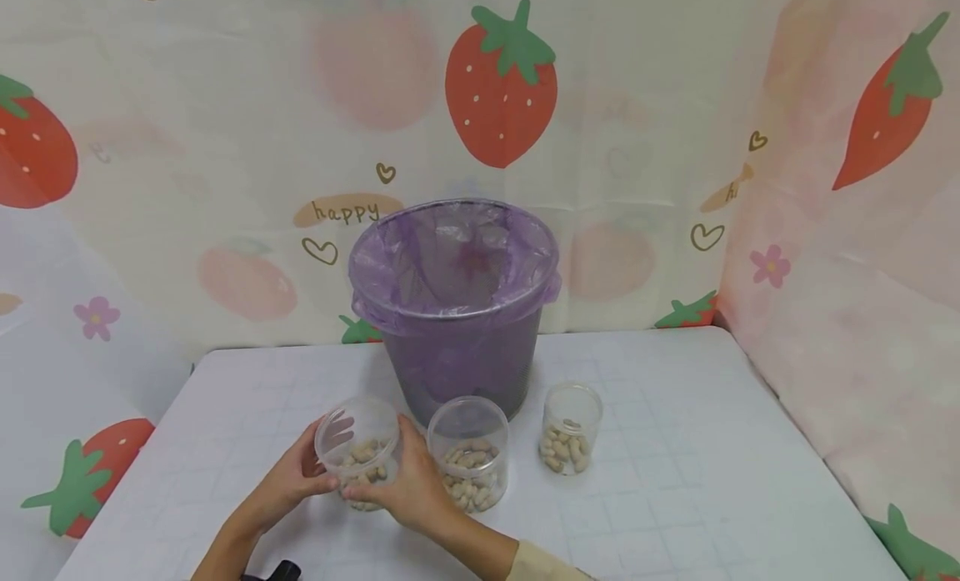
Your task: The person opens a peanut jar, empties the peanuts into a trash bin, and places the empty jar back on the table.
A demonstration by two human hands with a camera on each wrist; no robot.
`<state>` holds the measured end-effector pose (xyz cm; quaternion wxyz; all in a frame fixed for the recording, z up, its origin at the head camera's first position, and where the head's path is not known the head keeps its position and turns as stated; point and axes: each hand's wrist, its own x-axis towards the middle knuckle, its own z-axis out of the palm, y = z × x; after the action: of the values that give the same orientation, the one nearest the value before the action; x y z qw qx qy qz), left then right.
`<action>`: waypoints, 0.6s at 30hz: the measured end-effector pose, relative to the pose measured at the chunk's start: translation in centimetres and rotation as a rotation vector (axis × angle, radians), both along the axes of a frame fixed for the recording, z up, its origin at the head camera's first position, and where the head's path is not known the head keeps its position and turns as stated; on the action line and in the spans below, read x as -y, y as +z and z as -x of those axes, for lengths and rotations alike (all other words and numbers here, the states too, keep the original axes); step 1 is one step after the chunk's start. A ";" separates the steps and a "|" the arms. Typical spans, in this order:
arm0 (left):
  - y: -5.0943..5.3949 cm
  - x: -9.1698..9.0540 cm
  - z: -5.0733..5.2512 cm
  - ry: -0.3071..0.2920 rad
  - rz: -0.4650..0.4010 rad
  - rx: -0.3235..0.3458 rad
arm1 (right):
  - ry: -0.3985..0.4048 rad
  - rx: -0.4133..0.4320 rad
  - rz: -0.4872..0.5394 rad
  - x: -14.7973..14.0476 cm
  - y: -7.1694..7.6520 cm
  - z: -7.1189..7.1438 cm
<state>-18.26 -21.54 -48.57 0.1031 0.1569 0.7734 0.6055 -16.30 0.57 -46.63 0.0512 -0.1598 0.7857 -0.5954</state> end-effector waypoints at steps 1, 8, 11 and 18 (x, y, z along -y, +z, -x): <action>-0.1 0.0 0.0 -0.002 0.002 0.004 | -0.004 0.014 0.005 0.1 -0.2 0.1; -0.9 0.0 0.0 -0.008 -0.007 0.016 | -0.021 0.071 0.000 0.5 -1.5 0.3; -1.1 0.2 0.0 -0.011 -0.005 0.001 | -0.019 0.067 0.007 0.6 -1.9 0.3; -1.3 0.2 0.2 -0.011 0.000 -0.009 | -0.015 0.061 0.027 0.7 -1.9 0.4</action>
<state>-18.46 -21.78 -49.88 0.1031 0.1638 0.7730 0.6042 -16.66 -0.08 -48.52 0.0685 -0.1365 0.7768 -0.6110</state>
